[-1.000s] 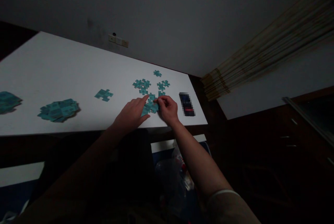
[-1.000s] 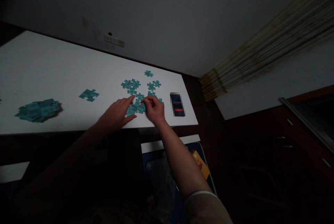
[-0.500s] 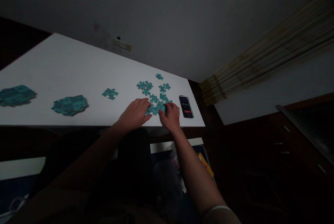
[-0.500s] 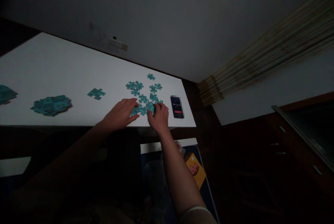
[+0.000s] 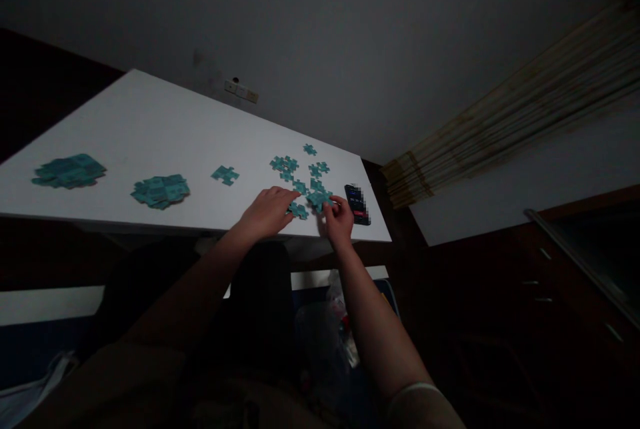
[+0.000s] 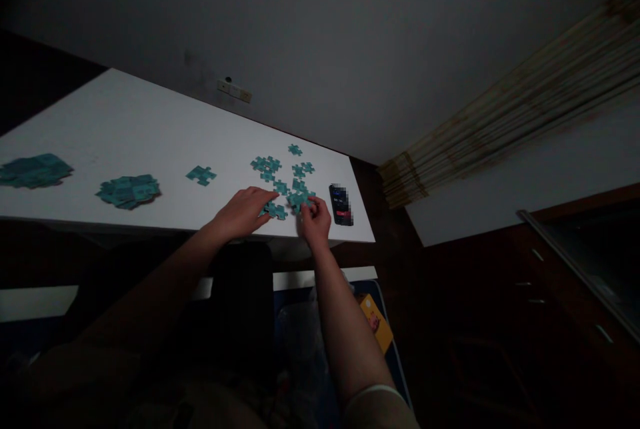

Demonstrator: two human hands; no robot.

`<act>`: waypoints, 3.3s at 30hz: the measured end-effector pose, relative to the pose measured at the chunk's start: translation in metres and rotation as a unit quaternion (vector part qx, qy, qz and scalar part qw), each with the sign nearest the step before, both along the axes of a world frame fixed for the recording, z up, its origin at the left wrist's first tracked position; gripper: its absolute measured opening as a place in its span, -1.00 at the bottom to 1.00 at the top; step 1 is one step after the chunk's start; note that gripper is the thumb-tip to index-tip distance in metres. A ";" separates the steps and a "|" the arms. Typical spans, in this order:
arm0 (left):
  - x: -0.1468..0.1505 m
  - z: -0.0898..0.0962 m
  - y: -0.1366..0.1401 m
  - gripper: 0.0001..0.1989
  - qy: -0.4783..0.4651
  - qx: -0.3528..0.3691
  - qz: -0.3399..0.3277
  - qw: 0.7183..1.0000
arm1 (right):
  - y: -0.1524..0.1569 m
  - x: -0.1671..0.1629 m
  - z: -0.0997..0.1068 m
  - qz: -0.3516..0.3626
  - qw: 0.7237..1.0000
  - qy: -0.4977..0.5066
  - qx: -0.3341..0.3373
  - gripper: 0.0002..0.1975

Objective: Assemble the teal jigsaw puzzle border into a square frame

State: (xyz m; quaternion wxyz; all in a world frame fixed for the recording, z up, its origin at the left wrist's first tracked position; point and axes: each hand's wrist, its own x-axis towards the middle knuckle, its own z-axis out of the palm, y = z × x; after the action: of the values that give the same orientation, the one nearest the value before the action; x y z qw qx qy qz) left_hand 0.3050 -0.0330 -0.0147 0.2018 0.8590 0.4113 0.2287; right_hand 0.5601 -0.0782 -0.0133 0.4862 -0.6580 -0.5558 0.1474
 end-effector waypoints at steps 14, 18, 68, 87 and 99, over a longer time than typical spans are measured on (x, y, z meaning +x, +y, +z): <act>-0.005 0.007 -0.005 -0.16 0.006 -0.014 -0.014 1.000 | 0.007 -0.065 0.009 0.055 0.987 -0.109 -0.102 -0.73; -0.005 0.004 -0.007 -0.31 0.046 0.013 -0.026 0.999 | 0.007 -0.034 0.020 -0.047 0.982 -0.151 -0.107 -0.70; -0.012 -0.020 0.004 -0.07 -0.070 0.030 -0.001 0.997 | 0.009 -0.056 0.013 0.076 0.986 -0.094 -0.111 -0.71; -0.012 -0.003 -0.004 -0.59 -0.024 -0.001 -0.024 0.999 | 0.062 -0.018 0.015 -0.079 0.953 -0.255 -0.140 -0.55; -0.011 -0.002 -0.005 -0.61 -0.029 0.012 -0.039 0.999 | 0.079 -0.024 0.014 -0.073 0.962 -0.211 -0.158 -0.66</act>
State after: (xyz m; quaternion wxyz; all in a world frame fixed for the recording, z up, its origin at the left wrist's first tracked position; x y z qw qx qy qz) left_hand 0.2943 -0.0385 -0.0163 0.2124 0.8697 0.3683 0.2506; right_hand 0.5358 0.0005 0.0010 0.2570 -0.7813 -0.5660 0.0556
